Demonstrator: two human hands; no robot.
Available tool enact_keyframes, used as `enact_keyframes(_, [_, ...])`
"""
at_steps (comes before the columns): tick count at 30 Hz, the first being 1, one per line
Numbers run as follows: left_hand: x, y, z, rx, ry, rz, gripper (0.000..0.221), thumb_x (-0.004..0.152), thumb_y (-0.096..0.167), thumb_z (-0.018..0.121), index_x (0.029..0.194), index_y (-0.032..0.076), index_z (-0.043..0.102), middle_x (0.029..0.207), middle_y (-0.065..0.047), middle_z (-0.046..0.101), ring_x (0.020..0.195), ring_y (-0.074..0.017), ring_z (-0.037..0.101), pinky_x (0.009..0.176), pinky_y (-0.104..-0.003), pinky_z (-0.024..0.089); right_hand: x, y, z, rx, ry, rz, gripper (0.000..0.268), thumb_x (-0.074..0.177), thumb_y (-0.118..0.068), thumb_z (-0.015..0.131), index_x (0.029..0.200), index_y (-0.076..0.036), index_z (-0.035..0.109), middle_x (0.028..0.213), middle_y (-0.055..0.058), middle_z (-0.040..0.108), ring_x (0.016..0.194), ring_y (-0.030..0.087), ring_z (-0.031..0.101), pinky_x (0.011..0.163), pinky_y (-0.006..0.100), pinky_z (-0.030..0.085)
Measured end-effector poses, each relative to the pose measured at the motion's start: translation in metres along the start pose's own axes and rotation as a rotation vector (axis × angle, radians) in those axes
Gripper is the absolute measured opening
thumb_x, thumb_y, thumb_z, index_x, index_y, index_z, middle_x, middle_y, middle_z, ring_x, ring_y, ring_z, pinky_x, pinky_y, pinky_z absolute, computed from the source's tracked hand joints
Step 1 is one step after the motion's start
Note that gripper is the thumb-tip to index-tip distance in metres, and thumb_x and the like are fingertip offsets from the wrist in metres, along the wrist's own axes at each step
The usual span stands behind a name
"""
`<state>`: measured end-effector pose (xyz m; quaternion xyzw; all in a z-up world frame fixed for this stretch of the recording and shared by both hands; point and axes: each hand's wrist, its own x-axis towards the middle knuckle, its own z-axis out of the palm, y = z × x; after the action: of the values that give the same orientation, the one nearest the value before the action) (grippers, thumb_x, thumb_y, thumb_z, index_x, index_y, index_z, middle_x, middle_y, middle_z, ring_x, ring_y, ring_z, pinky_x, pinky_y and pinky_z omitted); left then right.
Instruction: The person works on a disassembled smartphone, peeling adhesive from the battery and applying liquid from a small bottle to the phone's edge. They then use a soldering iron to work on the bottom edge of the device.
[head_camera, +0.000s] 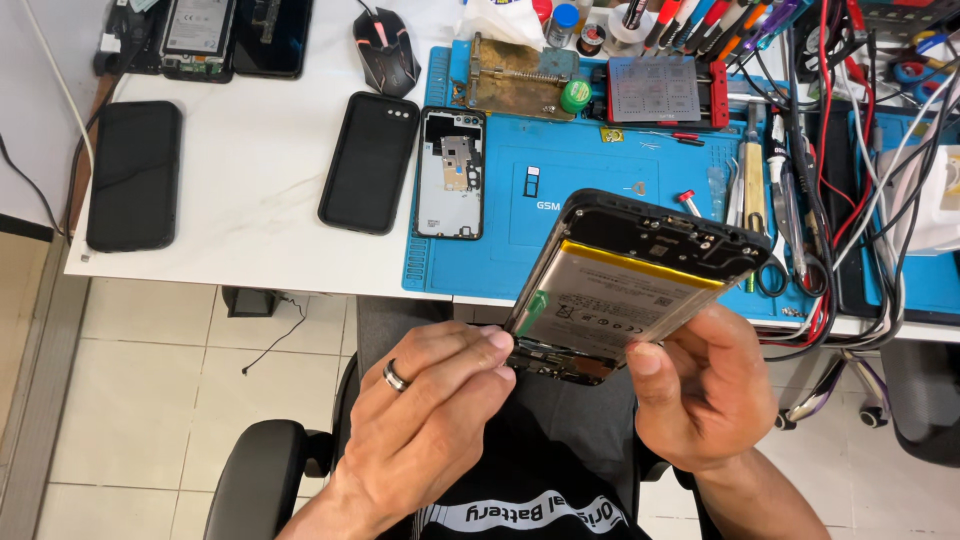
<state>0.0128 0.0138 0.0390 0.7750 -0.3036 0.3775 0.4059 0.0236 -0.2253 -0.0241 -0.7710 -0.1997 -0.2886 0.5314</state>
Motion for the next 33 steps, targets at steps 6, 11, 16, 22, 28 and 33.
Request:
enact_keyframes(6, [-0.012,0.006,0.004,-0.622,0.051,-0.708,0.067,0.104,0.036,0.074,0.155,0.003,0.046,0.147,-0.018,0.066,0.144,-0.0327,0.070,0.109,-0.040,0.069,-0.002,-0.003,-0.003,-0.057,0.024,-0.030,0.037,0.100,-0.015,0.067,0.120,0.015,0.058,0.091,0.019,0.073,0.077,0.023,0.072,0.073,0.033,0.059])
enact_keyframes(11, [-0.022,0.020,0.038,-0.686,0.064,-0.873,0.053,0.104,0.036,0.073,0.142,0.002,0.060,0.120,-0.010,0.080,0.106,-0.0173,0.078,0.092,-0.032,0.065,0.010,-0.017,0.007,0.001,-0.016,0.051,0.036,0.103,-0.018,0.064,0.121,0.012,0.055,0.093,0.022,0.073,0.067,0.024,0.072,0.062,0.031,0.061])
enact_keyframes(16, [-0.033,0.025,0.055,-0.683,0.212,-0.820,0.034,0.112,0.024,0.064,0.133,-0.002,0.058,0.104,-0.008,0.074,0.087,-0.0178,0.075,0.078,-0.033,0.067,0.010,-0.023,0.013,0.067,-0.036,0.175,0.036,0.104,-0.016,0.062,0.125,0.010,0.049,0.092,0.024,0.074,0.049,0.024,0.070,0.042,0.028,0.061])
enact_keyframes(22, [-0.036,0.022,0.050,-0.651,0.137,-0.781,0.043,0.112,0.024,0.062,0.143,-0.004,0.054,0.110,-0.009,0.076,0.093,-0.0166,0.076,0.085,-0.033,0.066,0.017,-0.023,0.008,0.161,-0.071,0.197,0.037,0.105,-0.015,0.061,0.128,0.011,0.049,0.101,0.026,0.073,0.056,0.025,0.071,0.046,0.028,0.063])
enact_keyframes(28, [-0.031,0.019,0.038,-0.572,0.078,-0.751,0.039,0.109,0.018,0.065,0.142,-0.002,0.059,0.117,-0.007,0.080,0.104,-0.0170,0.079,0.096,-0.031,0.066,0.019,-0.020,0.004,0.185,-0.112,0.178,0.035,0.105,-0.014,0.062,0.127,0.010,0.050,0.095,0.021,0.072,0.060,0.024,0.073,0.050,0.028,0.064])
enact_keyframes(33, [-0.028,0.021,0.031,-0.494,0.024,-0.848,0.034,0.106,0.024,0.070,0.133,0.003,0.069,0.099,-0.001,0.080,0.073,-0.0122,0.078,0.073,-0.025,0.064,0.019,-0.020,0.003,0.162,-0.121,0.178,0.037,0.105,-0.015,0.063,0.130,0.010,0.051,0.095,0.021,0.073,0.061,0.023,0.073,0.050,0.027,0.064])
